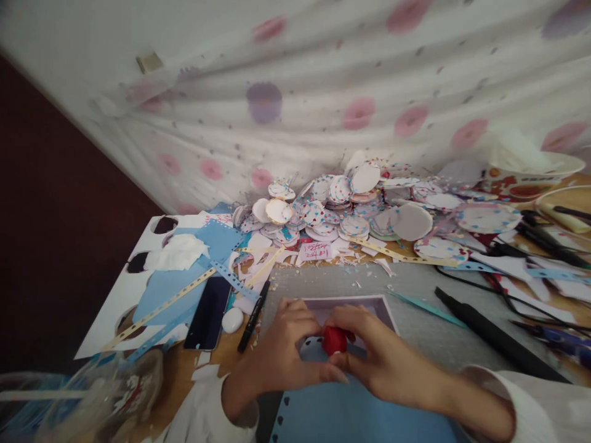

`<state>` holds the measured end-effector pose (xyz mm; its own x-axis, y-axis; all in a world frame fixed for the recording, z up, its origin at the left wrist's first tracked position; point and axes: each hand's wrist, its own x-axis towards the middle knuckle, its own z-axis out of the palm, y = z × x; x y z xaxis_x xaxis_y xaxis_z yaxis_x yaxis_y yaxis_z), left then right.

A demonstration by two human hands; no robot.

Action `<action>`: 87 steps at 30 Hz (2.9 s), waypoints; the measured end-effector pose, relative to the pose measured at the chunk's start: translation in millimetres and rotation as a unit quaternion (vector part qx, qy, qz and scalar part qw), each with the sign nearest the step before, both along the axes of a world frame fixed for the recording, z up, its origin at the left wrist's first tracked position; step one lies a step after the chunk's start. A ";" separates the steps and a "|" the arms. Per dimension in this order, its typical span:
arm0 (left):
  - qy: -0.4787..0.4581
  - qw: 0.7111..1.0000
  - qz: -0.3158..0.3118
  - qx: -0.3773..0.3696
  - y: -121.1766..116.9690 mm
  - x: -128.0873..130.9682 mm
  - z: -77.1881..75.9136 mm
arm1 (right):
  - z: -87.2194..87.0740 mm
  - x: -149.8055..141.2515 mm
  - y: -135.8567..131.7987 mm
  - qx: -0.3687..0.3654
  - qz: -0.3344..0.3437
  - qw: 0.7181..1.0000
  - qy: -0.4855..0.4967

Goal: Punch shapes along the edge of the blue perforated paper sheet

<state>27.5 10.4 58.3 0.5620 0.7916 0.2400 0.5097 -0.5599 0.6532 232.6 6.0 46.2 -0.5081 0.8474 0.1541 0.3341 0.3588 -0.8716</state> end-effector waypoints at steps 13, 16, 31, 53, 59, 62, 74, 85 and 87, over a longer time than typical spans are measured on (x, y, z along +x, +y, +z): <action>0.020 1.000 0.016 -0.012 -8.3 -19.1 -7.9 | -5.5 12.9 -3.2 0.020 0.040 0.999 -0.016; 0.019 0.999 0.024 -0.029 -9.8 -18.8 -4.5 | -5.0 11.0 -5.4 0.038 0.023 0.999 -0.003; 0.124 0.991 -0.051 0.017 10.6 0.3 5.2 | -7.3 1.6 0.1 0.050 0.009 0.999 0.007; 0.083 0.996 0.010 -0.043 -10.6 -21.7 7.7 | -3.3 5.8 -6.9 0.053 0.033 0.997 -0.040; 0.152 0.988 -0.022 0.015 0.6 -6.1 24.3 | -4.4 1.4 -5.7 0.078 0.023 0.997 -0.007; 0.194 0.979 -0.057 0.015 6.8 1.5 20.2 | -9.0 0.5 -4.7 0.092 0.006 0.996 0.005; 0.195 0.980 -0.026 -0.038 0.3 -8.6 12.3 | -7.0 14.3 -1.9 -0.069 0.044 0.996 -0.035; 0.173 0.980 0.030 -0.092 -16.8 -6.4 16.2 | 9.5 13.0 -6.8 -0.112 0.068 0.991 -0.036; 0.186 0.978 0.029 -0.095 -19.2 -5.3 16.8 | 10.5 10.6 -9.4 -0.115 0.078 0.990 -0.030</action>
<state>22.2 -8.8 75.1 0.5361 0.8346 -0.1267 0.7587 -0.4105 0.5057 243.2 -3.3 56.7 -0.6372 0.7677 -0.0685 0.3446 0.2043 -0.9163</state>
